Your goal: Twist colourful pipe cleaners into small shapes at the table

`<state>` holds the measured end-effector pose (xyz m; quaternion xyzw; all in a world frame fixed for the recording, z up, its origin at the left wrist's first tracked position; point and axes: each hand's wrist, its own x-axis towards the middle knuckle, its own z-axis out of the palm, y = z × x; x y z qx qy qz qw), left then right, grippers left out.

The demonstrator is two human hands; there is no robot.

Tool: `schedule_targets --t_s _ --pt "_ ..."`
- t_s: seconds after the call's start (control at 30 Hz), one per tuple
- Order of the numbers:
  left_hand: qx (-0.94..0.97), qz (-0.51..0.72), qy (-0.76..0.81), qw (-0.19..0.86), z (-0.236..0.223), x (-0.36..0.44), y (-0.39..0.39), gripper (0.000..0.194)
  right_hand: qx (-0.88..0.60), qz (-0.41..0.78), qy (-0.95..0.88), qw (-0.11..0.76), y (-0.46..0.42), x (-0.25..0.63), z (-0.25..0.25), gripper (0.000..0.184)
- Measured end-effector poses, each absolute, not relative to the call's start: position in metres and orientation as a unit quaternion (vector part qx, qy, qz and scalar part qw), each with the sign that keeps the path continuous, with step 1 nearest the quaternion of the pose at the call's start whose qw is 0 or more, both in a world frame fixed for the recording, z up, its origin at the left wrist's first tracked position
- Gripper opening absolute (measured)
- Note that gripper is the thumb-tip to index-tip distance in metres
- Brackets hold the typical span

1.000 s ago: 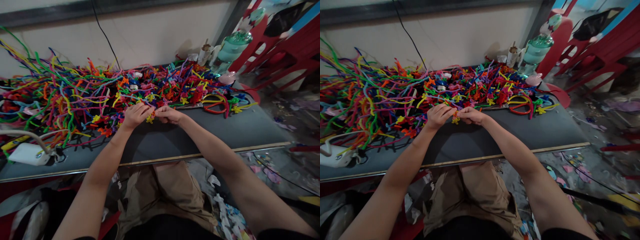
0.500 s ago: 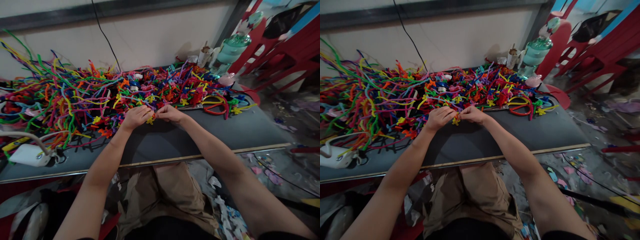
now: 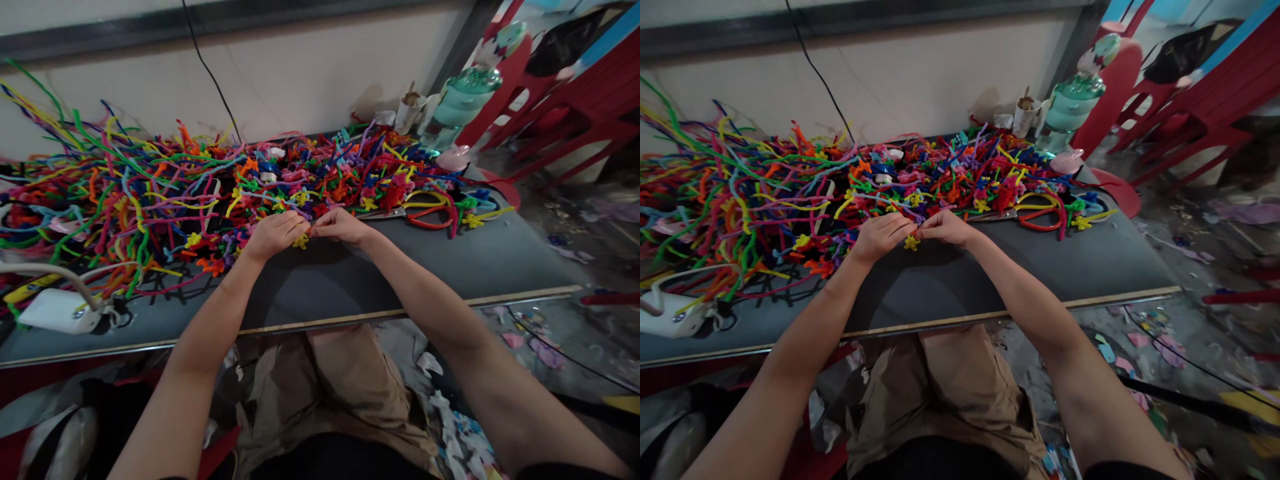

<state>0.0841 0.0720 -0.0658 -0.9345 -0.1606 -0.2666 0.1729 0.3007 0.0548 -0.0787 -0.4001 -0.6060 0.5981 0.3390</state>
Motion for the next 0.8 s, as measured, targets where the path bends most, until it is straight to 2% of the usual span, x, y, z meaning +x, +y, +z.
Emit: schedule_targets --t_s 0.13,0.27,0.33,0.43,0.5,0.57,0.63,0.8 --pt "-0.937 -0.254 -0.175 0.162 -0.065 0.085 0.071 0.025 -0.44 0.505 -0.643 0.371 0.054 0.299 -0.076 0.025" --pt "-0.929 -0.269 -0.23 0.107 -0.067 0.094 0.069 0.024 -0.49 0.343 -0.708 0.376 0.05 0.298 -0.073 0.021" --pt "-0.909 -0.303 -0.285 0.03 -0.069 0.101 0.068 0.024 -0.509 0.243 -0.741 0.364 0.046 0.295 -0.072 0.02" --pt "-0.834 -0.352 -0.394 -0.158 -0.074 0.11 0.068 0.027 -0.521 0.118 -0.775 0.338 0.038 0.289 -0.072 0.022" --pt "-0.77 -0.361 -0.45 -0.274 -0.077 0.113 0.069 0.032 -0.527 0.076 -0.78 0.33 0.035 0.284 -0.073 0.024" --pt "-0.748 -0.36 -0.46 -0.316 -0.076 0.111 0.071 0.034 -0.54 0.08 -0.767 0.338 0.035 0.281 -0.074 0.024" --pt "-0.79 -0.358 -0.42 -0.266 -0.074 0.106 0.072 0.03 -0.55 0.128 -0.742 0.361 0.038 0.281 -0.074 0.023" --pt "-0.908 -0.326 -0.264 -0.021 -0.067 0.092 0.075 0.026 -0.526 0.308 -0.689 0.392 0.052 0.291 -0.079 0.026"
